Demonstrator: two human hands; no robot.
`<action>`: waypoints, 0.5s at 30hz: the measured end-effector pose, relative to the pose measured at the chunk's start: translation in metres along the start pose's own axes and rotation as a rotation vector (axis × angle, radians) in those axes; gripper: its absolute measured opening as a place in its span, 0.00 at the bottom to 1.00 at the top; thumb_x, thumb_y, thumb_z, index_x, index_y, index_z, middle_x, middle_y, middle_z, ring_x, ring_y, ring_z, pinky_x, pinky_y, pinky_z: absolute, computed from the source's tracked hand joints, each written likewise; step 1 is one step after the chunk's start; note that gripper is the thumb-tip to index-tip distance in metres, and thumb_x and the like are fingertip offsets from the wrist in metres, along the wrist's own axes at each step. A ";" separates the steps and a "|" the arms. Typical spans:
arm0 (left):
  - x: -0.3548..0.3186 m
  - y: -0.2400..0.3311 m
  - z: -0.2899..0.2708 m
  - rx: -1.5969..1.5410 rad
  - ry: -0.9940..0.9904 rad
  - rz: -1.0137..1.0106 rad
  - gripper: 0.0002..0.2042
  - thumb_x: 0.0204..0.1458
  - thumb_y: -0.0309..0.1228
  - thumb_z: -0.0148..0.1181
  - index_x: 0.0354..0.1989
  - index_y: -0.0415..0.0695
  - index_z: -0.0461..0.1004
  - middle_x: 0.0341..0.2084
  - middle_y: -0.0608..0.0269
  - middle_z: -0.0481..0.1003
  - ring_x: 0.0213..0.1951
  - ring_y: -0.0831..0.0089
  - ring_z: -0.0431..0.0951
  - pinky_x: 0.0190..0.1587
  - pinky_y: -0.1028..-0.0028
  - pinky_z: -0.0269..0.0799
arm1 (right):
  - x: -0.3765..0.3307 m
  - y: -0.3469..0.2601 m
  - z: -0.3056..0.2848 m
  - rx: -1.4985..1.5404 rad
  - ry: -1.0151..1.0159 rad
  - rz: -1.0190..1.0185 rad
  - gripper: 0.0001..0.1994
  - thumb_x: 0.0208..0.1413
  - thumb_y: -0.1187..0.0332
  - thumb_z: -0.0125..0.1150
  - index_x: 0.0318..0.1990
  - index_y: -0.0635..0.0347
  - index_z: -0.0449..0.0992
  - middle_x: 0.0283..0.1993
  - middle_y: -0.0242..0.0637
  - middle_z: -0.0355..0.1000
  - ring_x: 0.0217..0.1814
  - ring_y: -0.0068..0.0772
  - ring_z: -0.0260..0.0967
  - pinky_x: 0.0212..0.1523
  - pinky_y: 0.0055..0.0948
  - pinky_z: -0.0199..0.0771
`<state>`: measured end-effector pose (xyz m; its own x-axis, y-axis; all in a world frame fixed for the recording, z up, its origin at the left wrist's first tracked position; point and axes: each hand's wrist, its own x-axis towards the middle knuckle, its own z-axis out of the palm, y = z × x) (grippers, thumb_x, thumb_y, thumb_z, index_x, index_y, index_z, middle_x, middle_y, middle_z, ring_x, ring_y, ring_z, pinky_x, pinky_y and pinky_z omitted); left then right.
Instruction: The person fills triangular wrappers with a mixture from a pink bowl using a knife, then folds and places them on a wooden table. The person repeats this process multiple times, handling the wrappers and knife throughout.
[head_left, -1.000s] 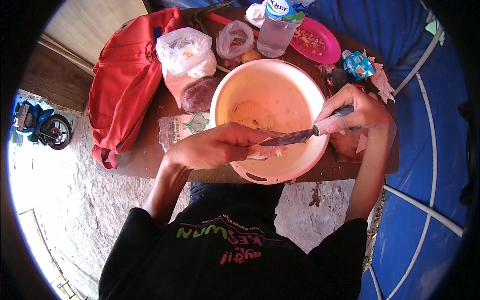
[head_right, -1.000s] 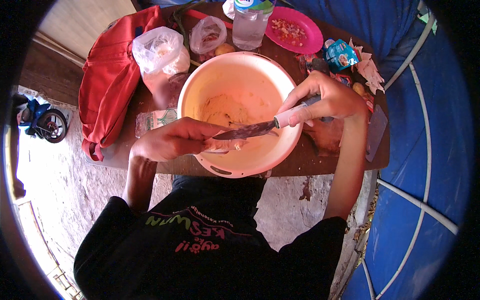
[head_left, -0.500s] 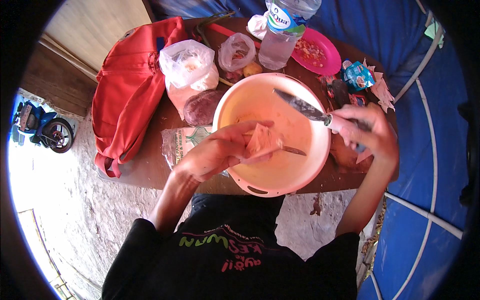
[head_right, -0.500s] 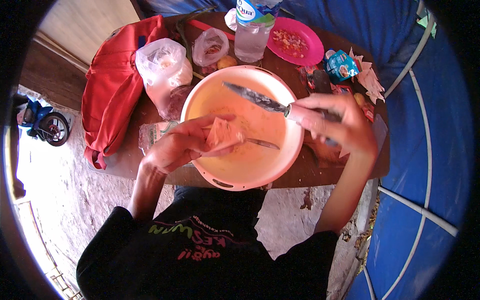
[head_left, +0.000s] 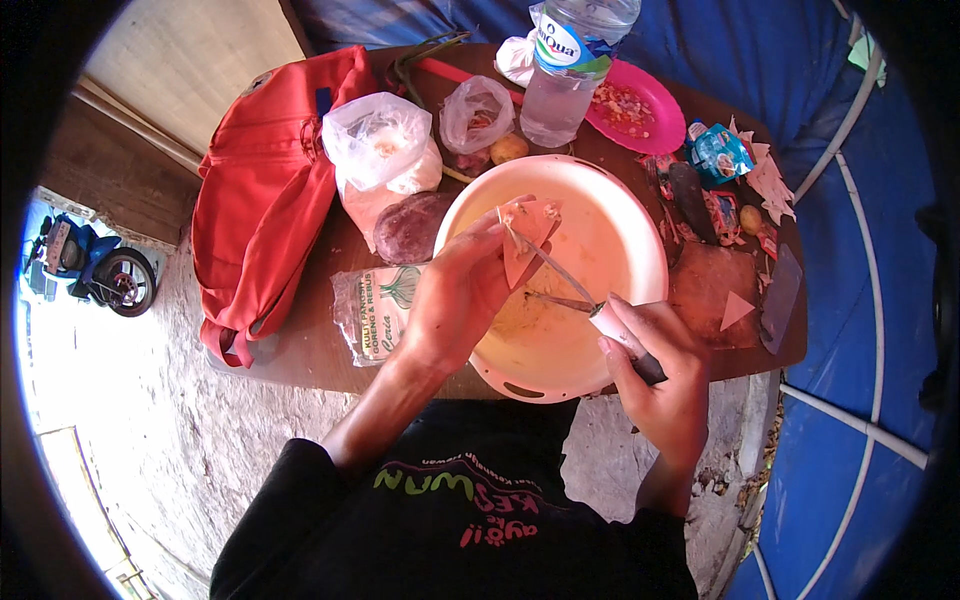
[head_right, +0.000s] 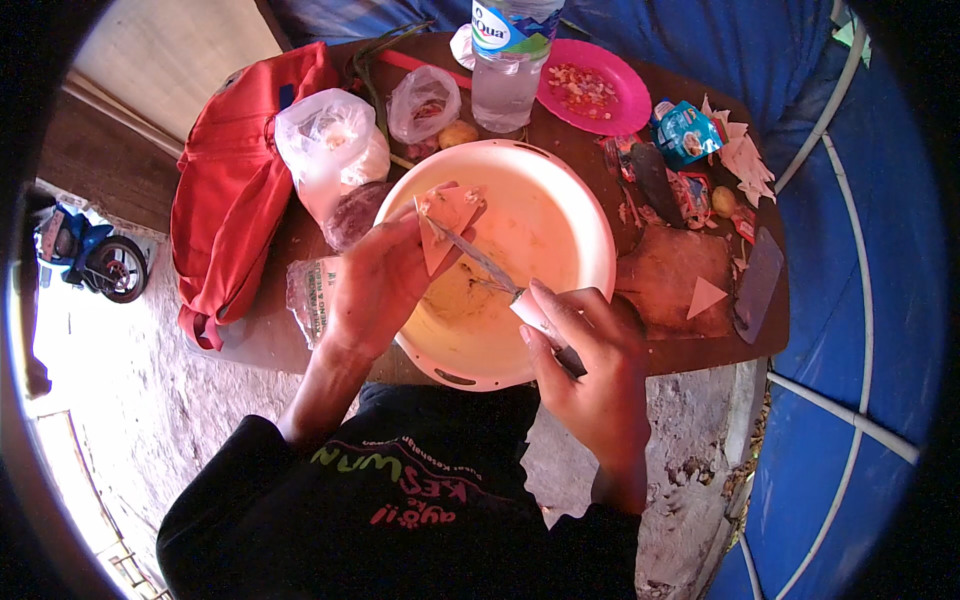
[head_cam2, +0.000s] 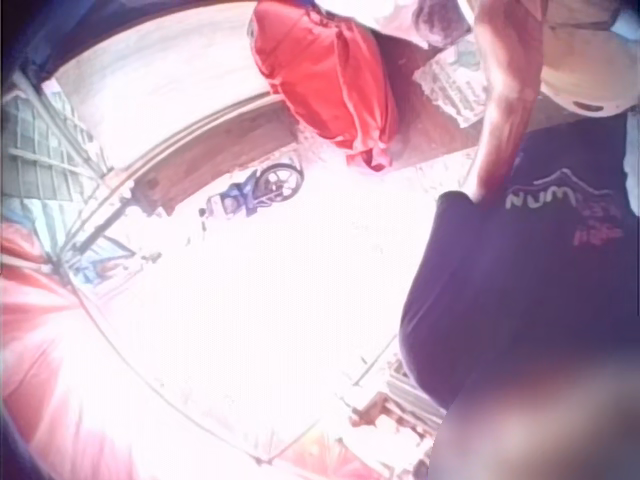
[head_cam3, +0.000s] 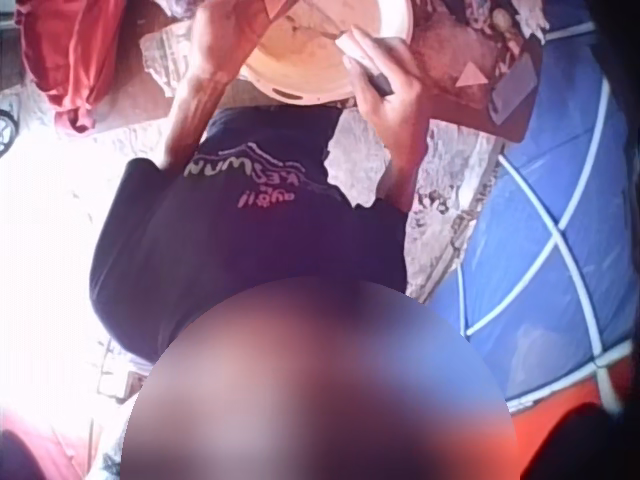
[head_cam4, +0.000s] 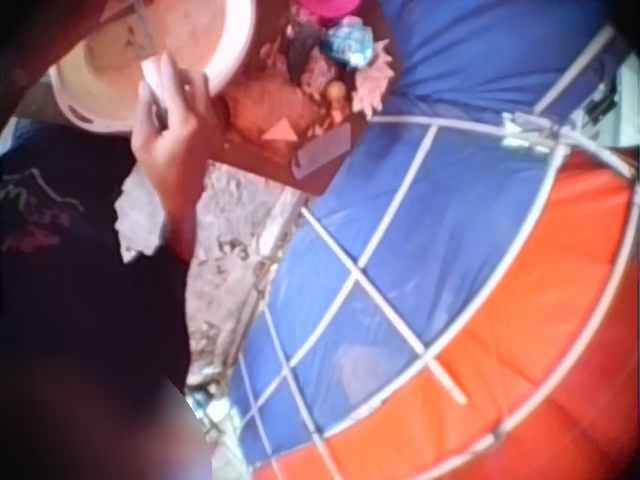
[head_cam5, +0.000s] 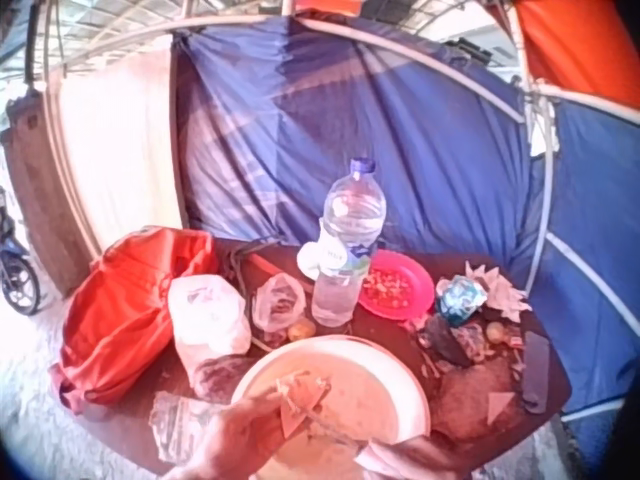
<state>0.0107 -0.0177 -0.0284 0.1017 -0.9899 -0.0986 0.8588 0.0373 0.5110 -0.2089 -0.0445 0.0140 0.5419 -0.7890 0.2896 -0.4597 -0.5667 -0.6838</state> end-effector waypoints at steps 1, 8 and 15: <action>0.000 -0.002 0.001 0.028 0.035 0.000 0.22 0.64 0.27 0.43 0.64 0.30 0.60 0.61 0.47 0.67 0.64 0.62 0.67 0.70 0.64 0.58 | -0.001 0.000 0.001 -0.033 0.003 -0.009 0.18 0.51 0.78 0.67 0.51 0.64 0.79 0.39 0.43 0.76 0.41 0.41 0.77 0.40 0.33 0.75; 0.002 -0.005 -0.001 0.069 0.156 0.038 0.21 0.67 0.29 0.41 0.64 0.29 0.59 0.60 0.43 0.69 0.64 0.59 0.68 0.70 0.58 0.59 | -0.008 -0.005 0.013 -0.131 0.017 -0.058 0.19 0.52 0.76 0.67 0.53 0.57 0.79 0.44 0.37 0.75 0.38 0.39 0.75 0.37 0.36 0.75; 0.003 -0.011 -0.001 0.004 0.225 0.078 0.20 0.67 0.28 0.41 0.63 0.30 0.59 0.57 0.44 0.70 0.60 0.61 0.72 0.68 0.60 0.63 | -0.015 -0.013 0.014 -0.241 0.016 -0.087 0.19 0.48 0.80 0.68 0.50 0.59 0.81 0.36 0.39 0.73 0.37 0.38 0.77 0.35 0.34 0.74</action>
<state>0.0019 -0.0210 -0.0356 0.2770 -0.9288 -0.2461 0.8422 0.1114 0.5275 -0.2016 -0.0222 0.0093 0.5768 -0.7372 0.3521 -0.5670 -0.6715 -0.4771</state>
